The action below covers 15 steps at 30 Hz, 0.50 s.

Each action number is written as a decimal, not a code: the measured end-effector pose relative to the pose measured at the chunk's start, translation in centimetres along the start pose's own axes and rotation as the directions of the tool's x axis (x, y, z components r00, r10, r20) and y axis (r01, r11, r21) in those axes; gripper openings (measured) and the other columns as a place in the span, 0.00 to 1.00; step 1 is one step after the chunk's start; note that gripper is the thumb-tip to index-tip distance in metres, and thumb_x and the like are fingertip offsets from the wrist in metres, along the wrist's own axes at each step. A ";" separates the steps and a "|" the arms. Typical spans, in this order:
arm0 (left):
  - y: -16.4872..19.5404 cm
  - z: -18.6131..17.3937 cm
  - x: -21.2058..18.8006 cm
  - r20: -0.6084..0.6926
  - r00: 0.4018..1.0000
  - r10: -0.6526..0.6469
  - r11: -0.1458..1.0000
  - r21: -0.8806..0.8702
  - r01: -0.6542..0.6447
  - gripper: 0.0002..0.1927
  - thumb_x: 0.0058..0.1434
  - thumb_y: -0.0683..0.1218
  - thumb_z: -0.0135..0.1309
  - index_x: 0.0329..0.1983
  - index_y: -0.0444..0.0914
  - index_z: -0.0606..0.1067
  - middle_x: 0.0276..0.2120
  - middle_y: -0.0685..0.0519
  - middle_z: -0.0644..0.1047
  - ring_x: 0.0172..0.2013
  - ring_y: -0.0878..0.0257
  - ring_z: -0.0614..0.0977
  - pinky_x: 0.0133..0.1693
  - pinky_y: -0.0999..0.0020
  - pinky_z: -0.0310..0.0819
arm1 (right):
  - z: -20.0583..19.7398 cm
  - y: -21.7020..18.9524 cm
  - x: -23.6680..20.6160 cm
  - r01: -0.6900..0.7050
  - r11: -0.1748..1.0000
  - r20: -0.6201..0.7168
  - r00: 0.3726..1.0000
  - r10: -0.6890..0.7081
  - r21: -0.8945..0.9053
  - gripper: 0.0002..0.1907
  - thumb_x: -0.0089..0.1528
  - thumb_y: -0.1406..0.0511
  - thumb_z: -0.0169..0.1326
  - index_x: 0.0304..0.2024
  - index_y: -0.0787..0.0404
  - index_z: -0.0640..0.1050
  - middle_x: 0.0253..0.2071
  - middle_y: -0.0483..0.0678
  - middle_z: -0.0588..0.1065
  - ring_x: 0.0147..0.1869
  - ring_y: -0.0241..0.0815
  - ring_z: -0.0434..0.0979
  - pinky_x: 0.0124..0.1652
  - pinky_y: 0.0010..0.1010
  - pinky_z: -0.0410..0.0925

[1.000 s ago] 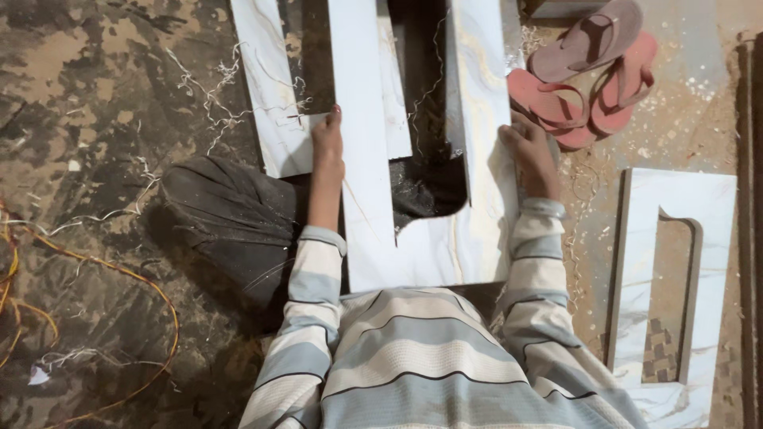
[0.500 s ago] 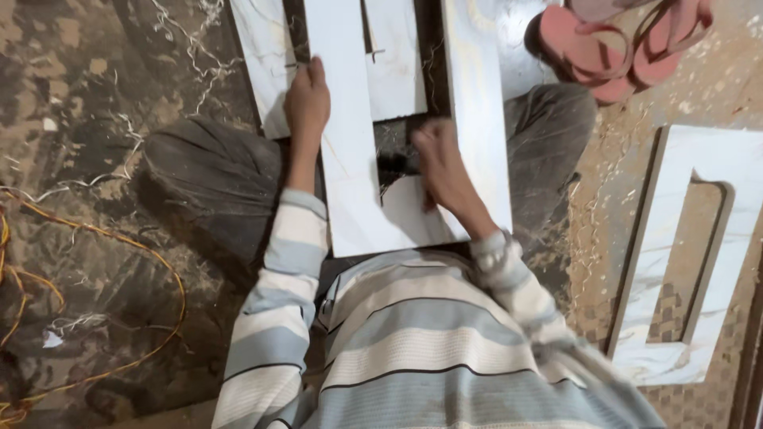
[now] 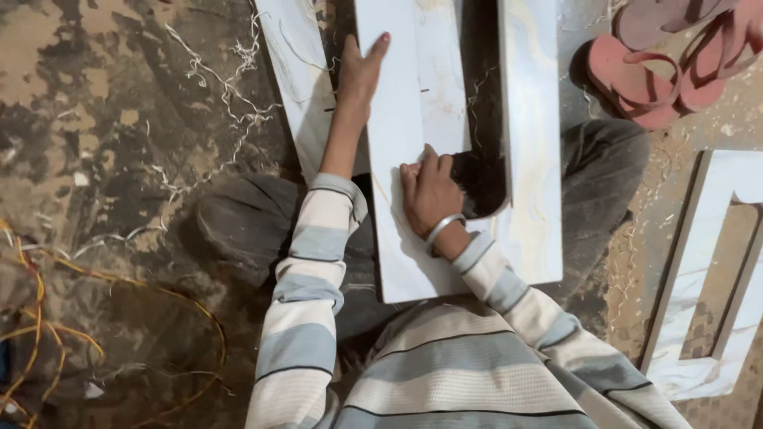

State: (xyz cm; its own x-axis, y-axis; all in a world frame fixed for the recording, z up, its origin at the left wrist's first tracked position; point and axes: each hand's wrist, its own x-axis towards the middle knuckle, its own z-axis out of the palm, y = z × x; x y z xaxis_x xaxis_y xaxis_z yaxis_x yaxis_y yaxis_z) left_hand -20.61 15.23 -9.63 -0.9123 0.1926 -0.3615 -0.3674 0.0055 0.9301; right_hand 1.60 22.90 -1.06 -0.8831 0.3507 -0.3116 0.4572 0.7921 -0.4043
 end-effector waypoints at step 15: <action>-1.8 1.2 -0.2 0.048 0.997 -0.060 0.995 -0.071 0.063 0.48 0.60 0.64 0.57 0.68 0.24 0.59 0.58 0.31 0.75 0.59 0.45 0.81 0.56 0.56 0.79 | -5.5 -0.9 5.5 -0.518 0.394 0.513 0.849 0.127 0.759 0.14 0.72 0.58 0.46 0.46 0.64 0.72 0.14 0.42 0.65 0.07 0.34 0.58 0.09 0.27 0.56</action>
State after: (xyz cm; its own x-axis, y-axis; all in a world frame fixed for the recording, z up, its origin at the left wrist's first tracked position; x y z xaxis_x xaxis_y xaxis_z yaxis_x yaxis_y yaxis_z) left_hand -19.52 16.38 -11.16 -0.8789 0.2391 -0.4127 -0.4361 -0.0522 0.8984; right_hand -4.22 26.86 2.29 -0.6378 0.1417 -0.7571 0.7172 -0.2490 -0.6508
